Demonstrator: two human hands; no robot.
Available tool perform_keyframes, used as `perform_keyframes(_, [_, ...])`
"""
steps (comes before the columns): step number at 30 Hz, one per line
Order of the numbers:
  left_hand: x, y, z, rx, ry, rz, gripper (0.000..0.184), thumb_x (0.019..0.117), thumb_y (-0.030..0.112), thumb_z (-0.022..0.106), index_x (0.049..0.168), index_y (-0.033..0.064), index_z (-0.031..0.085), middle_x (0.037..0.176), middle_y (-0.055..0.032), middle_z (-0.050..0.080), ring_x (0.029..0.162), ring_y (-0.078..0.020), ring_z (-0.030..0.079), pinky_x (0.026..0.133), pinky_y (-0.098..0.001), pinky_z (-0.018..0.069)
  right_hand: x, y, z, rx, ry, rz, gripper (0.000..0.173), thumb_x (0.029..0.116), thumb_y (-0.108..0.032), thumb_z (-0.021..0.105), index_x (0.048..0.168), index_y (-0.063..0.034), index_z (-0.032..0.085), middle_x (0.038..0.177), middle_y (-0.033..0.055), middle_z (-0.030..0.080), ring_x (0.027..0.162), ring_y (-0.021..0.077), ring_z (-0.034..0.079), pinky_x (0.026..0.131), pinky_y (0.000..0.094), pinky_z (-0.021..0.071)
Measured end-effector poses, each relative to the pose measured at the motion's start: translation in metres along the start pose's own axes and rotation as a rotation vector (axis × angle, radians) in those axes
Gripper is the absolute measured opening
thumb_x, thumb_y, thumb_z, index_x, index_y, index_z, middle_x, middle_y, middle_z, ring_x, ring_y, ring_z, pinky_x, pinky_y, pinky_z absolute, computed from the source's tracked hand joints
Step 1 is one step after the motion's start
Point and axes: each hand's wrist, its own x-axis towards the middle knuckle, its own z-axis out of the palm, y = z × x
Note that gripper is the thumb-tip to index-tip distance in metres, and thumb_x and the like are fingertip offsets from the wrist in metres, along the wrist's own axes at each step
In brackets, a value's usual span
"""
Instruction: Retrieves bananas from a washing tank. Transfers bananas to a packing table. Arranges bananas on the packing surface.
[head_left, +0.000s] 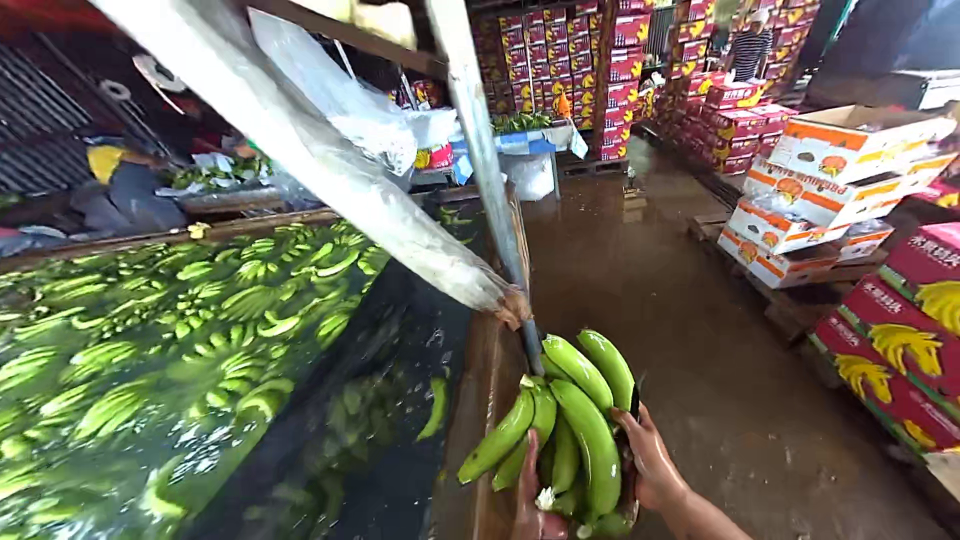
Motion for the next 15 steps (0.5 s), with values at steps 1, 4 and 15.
perform_keyframes(1, [0.022, -0.014, 0.016, 0.007, -0.013, 0.023, 0.053, 0.1099, 0.045, 0.034, 0.142, 0.0074, 0.052, 0.127, -0.0146, 0.068, 0.115, -0.0245, 0.068, 0.097, -0.0461, 0.0577, 0.024, -0.015, -0.013, -0.001, -0.006, -0.005, 0.052, 0.1047, -0.017, 0.057, 0.151, -0.0118, 0.034, 0.088, 0.0103, 0.062, 0.062, 0.0150, 0.059, 0.052, 0.0297, 0.0502])
perform_keyframes(4, [0.088, -0.043, 0.068, -0.023, 0.021, -0.044, 0.055, 0.1078, 0.052, 0.033, 0.136, 0.0103, 0.055, 0.117, -0.0132, 0.070, 0.106, -0.0246, 0.070, 0.088, -0.0470, 0.0598, 0.086, -0.068, -0.040, -0.040, -0.029, 0.002, 0.055, 0.1043, -0.020, 0.058, 0.153, -0.0125, 0.033, 0.095, 0.0121, 0.063, 0.069, 0.0175, 0.061, 0.058, 0.0344, 0.0527])
perform_keyframes(15, [0.339, -0.053, 0.220, -0.131, 0.058, 0.014, 0.060, 0.1065, 0.056, 0.031, 0.134, 0.0095, 0.056, 0.115, -0.0164, 0.070, 0.105, -0.0282, 0.070, 0.087, -0.0493, 0.0598, 0.332, -0.235, -0.036, -0.022, -0.146, 0.019, 0.037, 0.1056, -0.020, 0.055, 0.139, -0.0121, 0.041, 0.069, 0.0031, 0.048, 0.046, 0.0083, 0.042, 0.040, 0.0229, 0.0379])
